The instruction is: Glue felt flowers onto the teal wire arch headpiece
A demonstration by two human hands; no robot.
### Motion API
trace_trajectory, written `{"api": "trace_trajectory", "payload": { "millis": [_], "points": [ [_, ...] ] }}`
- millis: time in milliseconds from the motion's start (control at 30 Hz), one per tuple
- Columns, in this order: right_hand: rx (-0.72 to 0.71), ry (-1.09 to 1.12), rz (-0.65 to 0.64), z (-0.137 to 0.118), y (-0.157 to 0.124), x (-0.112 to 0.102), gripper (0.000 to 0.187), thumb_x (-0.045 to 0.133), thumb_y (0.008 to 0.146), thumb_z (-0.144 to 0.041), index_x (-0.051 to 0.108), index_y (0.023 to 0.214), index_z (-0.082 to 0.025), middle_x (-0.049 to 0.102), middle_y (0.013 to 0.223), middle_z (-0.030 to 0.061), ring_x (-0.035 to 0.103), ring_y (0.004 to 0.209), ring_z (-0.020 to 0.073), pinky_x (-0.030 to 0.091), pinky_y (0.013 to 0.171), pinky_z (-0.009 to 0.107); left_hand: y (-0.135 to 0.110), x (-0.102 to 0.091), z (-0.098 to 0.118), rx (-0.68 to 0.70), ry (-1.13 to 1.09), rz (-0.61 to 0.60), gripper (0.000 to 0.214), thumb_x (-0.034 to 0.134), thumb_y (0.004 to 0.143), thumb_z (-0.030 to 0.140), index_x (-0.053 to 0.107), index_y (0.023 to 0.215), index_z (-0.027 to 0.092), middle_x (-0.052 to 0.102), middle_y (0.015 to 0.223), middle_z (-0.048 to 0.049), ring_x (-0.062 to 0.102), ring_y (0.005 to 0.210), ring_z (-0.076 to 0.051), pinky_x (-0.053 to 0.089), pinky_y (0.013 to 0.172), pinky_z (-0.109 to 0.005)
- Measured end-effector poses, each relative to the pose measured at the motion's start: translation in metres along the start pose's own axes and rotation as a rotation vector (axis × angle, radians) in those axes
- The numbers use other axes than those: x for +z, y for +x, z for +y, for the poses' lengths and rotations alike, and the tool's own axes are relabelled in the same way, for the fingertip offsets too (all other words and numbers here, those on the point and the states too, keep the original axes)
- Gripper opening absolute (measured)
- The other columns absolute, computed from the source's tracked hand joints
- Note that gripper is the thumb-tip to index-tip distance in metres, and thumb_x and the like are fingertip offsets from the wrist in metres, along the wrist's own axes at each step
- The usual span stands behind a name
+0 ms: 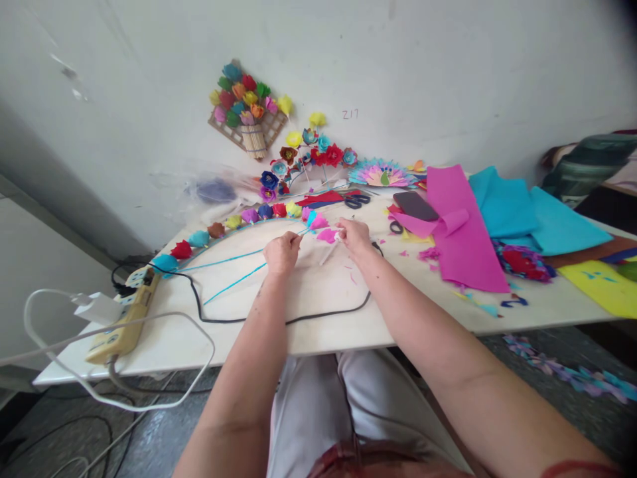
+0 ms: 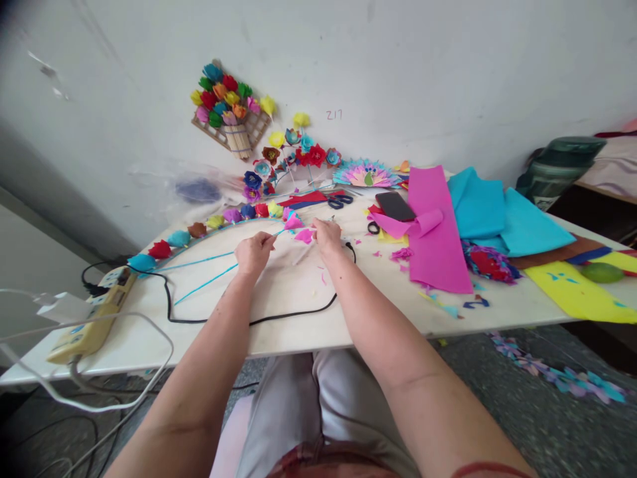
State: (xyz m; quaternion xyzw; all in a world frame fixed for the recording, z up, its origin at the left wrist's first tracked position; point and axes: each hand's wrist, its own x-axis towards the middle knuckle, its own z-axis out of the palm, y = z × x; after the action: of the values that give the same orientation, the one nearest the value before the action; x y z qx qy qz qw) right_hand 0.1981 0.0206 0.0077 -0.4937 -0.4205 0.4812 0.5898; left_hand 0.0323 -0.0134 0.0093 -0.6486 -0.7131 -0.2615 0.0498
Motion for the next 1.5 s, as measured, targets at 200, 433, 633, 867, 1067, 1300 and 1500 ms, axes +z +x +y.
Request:
{"api": "trace_trajectory", "payload": {
  "millis": [200, 433, 633, 867, 1067, 1300, 1500],
  "points": [
    [-0.102, -0.003, 0.124, 0.009, 0.01, 0.0, 0.011, 0.053, 0.059, -0.026, 0.053, 0.058, -0.016, 0.038, 0.038, -0.0062, 0.033, 0.038, 0.0066, 0.025, 0.039, 0.021, 0.0, -0.001, -0.005, 0.024, 0.034, -0.05, 0.032, 0.036, 0.079, 0.047, 0.062, 0.084, 0.028, 0.066, 0.067, 0.0014, 0.058, 0.073, -0.015, 0.033, 0.06, -0.023],
    [-0.22, -0.197, 0.102, 0.014, 0.016, -0.004, 0.014, 0.048, 0.061, -0.029, 0.051, 0.054, -0.017, 0.041, 0.042, -0.0046, 0.039, 0.045, 0.0094, 0.028, 0.043, 0.021, 0.003, 0.001, -0.007, 0.032, 0.095, -0.102, 0.038, 0.033, 0.078, 0.049, 0.063, 0.085, 0.028, 0.066, 0.075, -0.002, 0.057, 0.075, -0.016, 0.035, 0.062, -0.024],
    [-0.259, -0.309, 0.073, 0.01, 0.011, -0.007, 0.014, 0.048, 0.063, -0.029, 0.051, 0.054, -0.019, 0.045, 0.047, -0.0025, 0.042, 0.05, 0.0112, 0.03, 0.046, 0.021, 0.004, 0.0, -0.005, 0.022, 0.074, -0.151, 0.035, 0.038, 0.075, 0.049, 0.064, 0.082, 0.027, 0.066, 0.076, -0.002, 0.057, 0.077, -0.017, 0.036, 0.062, -0.024],
    [-0.28, -0.442, 0.117, 0.008, 0.01, -0.009, 0.016, 0.047, 0.067, -0.029, 0.059, 0.066, -0.019, 0.054, 0.059, 0.0004, 0.047, 0.06, 0.0139, 0.034, 0.053, 0.023, 0.004, 0.001, -0.008, 0.052, -0.001, -0.157, 0.029, 0.043, 0.073, 0.047, 0.064, 0.079, 0.027, 0.066, 0.068, 0.001, 0.057, 0.072, -0.015, 0.035, 0.059, -0.023],
    [-0.498, -0.741, 0.163, 0.002, 0.001, -0.007, 0.021, 0.048, 0.07, -0.027, 0.064, 0.084, -0.023, 0.058, 0.085, 0.0021, 0.05, 0.069, 0.0142, 0.035, 0.062, 0.026, 0.003, 0.001, -0.007, 0.047, 0.008, -0.149, 0.029, 0.044, 0.072, 0.047, 0.064, 0.079, 0.028, 0.066, 0.069, 0.0012, 0.057, 0.073, -0.014, 0.035, 0.06, -0.022],
    [-0.677, -0.947, 0.17, -0.001, 0.003, -0.013, 0.027, 0.047, 0.069, -0.017, 0.065, 0.088, -0.022, 0.055, 0.094, 0.0053, 0.048, 0.084, 0.0196, 0.036, 0.07, 0.03, 0.002, 0.001, -0.007, 0.026, 0.042, -0.126, 0.031, 0.043, 0.073, 0.049, 0.065, 0.081, 0.029, 0.067, 0.072, 0.0007, 0.057, 0.075, -0.015, 0.035, 0.06, -0.022],
    [-0.718, -1.031, 0.136, -0.001, 0.007, -0.017, 0.028, 0.048, 0.069, -0.015, 0.066, 0.09, -0.022, 0.055, 0.096, 0.0067, 0.045, 0.088, 0.0222, 0.033, 0.074, 0.034, 0.002, 0.002, -0.007, 0.035, 0.02, -0.094, 0.029, 0.044, 0.073, 0.048, 0.065, 0.079, 0.028, 0.067, 0.071, 0.0011, 0.057, 0.073, -0.015, 0.034, 0.059, -0.023]
  ]
}}
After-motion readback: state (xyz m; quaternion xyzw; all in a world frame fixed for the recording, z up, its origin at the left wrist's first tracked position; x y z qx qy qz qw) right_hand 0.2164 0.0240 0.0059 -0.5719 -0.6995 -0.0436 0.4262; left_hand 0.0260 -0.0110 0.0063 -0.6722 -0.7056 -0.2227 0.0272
